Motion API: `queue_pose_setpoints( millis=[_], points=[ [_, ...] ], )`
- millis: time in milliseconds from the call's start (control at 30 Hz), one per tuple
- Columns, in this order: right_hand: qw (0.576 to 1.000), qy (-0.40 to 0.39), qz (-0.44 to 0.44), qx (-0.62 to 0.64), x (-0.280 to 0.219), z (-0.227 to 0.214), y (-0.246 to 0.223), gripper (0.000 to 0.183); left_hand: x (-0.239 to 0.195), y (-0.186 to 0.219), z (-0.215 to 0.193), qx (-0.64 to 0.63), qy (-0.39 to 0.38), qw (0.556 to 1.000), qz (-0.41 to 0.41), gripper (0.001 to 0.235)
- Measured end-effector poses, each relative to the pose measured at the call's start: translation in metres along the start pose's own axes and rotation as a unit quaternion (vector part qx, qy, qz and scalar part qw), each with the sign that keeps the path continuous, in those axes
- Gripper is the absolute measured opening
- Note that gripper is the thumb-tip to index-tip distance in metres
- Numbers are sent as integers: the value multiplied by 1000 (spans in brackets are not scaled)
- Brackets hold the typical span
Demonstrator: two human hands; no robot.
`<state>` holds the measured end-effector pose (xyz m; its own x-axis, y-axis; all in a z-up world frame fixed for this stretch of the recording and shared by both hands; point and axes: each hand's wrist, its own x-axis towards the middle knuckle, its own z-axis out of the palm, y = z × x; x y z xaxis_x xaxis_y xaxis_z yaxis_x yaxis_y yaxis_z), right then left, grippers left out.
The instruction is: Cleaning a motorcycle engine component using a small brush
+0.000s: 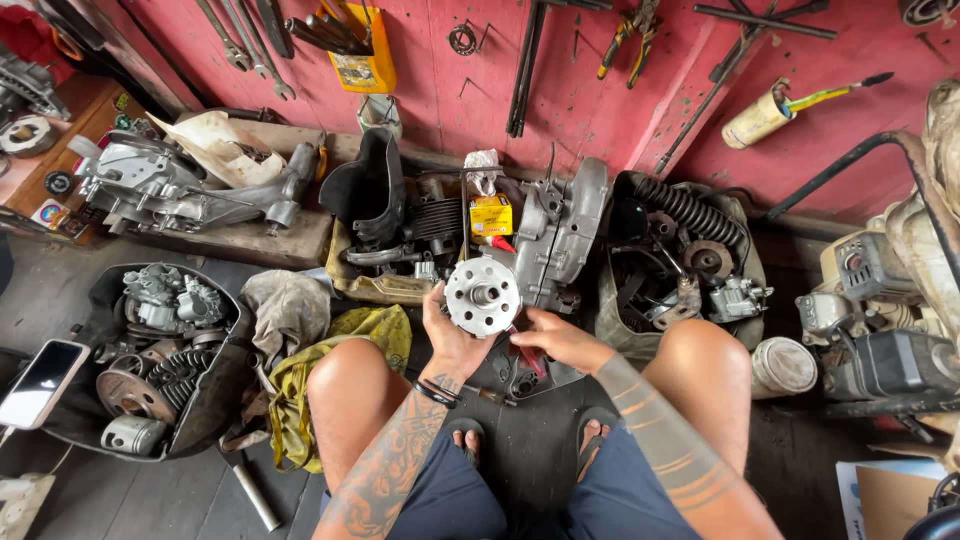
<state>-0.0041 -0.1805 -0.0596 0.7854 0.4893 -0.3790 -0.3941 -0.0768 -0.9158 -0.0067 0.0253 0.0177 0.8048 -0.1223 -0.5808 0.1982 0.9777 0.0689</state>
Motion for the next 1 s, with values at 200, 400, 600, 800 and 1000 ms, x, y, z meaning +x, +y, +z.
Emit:
queue_pose_setpoints(
  millis=[200,400,600,800,1000],
  points=[
    [998,42,-18,53,3,15,-10,23,0,-3,-5,33,-9,999,9,47],
    [963,203,-61,-170,-11,-20,-32,29,-35,2,29,25,-4,999,25,54],
    [903,215,-209,-308,-45,-7,-64,23,-17,12,24,22,-21,999,16,67],
    [823,247,-255,-443,-43,-24,-45,20,-12,5,21,8,-5,1000,20,70],
    [825,234,-293,-423,-42,-14,-43,18,-12,4,25,6,-13,1000,17,64]
  ],
)
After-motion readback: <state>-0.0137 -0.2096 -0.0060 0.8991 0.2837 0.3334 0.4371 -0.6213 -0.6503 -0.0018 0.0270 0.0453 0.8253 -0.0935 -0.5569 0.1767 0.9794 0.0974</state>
